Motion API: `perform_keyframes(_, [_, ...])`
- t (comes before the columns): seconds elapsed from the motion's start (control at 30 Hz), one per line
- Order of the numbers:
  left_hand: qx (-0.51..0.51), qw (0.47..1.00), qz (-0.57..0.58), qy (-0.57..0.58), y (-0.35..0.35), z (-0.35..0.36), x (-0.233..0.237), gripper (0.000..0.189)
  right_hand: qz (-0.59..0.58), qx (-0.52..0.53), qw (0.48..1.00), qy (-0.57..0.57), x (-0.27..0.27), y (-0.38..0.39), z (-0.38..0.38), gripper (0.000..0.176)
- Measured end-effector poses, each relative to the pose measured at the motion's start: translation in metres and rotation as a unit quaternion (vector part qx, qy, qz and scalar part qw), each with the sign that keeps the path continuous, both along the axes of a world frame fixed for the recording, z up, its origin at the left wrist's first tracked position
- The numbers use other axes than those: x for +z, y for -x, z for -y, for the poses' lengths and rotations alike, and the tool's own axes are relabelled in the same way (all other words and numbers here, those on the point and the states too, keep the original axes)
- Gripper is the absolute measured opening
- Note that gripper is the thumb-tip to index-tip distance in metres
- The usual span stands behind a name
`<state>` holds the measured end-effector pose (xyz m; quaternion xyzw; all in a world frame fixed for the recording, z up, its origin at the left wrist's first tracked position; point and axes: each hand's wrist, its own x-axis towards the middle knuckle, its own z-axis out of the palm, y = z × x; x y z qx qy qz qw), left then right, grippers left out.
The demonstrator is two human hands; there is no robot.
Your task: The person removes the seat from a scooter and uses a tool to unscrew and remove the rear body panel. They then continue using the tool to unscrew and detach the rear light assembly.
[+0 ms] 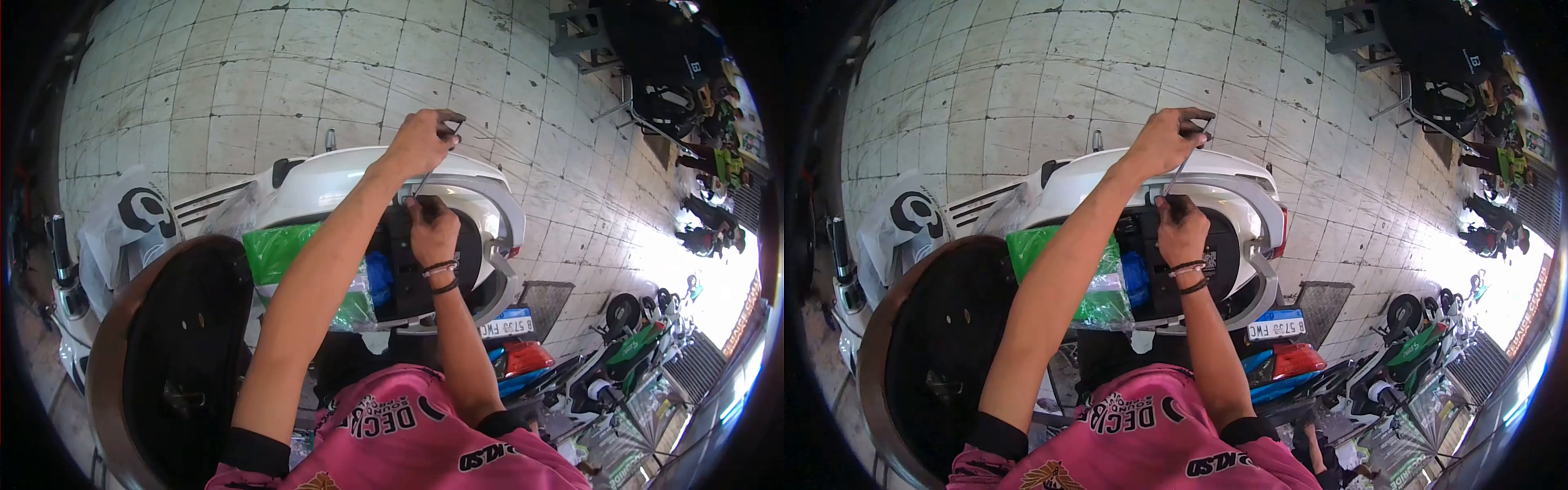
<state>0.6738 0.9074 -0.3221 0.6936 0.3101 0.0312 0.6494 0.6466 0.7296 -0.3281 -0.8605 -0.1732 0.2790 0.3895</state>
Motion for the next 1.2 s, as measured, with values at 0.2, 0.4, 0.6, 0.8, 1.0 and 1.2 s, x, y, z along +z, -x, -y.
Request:
perform_keyframes(0.2, [-0.040, 0.998, -0.027, 0.050, -0.010, 0.006, -0.013, 0.040, 0.016, -0.031, 0.999, 0.017, 0.010, -0.001, -0.006, 0.026])
perform_keyframes(0.4, [0.049, 0.997, 0.016, 0.051, 0.013, -0.020, -0.031, 0.033, -0.044, 0.036, 0.998, 0.019, 0.006, -0.023, -0.002, 0.027])
perform_keyframes(0.6, [0.095, 0.994, 0.024, 0.048, 0.028, -0.028, -0.039, 0.026, -0.033, 0.094, 0.995, 0.021, 0.018, -0.020, -0.013, 0.021])
perform_keyframes(0.8, [0.154, 0.977, 0.063, 0.131, 0.041, -0.039, -0.032, 0.026, 0.014, 0.204, 0.979, 0.021, 0.014, -0.027, -0.018, 0.016])
perform_keyframes(1.0, [0.241, 0.942, 0.112, 0.203, 0.071, -0.033, -0.025, 0.029, 0.079, 0.292, 0.953, -0.024, 0.011, -0.039, -0.009, 0.017])
perform_keyframes(1.2, [0.300, 0.917, 0.112, 0.238, 0.089, -0.019, -0.038, 0.032, 0.030, 0.307, 0.950, 0.048, 0.019, -0.057, -0.020, 0.018])
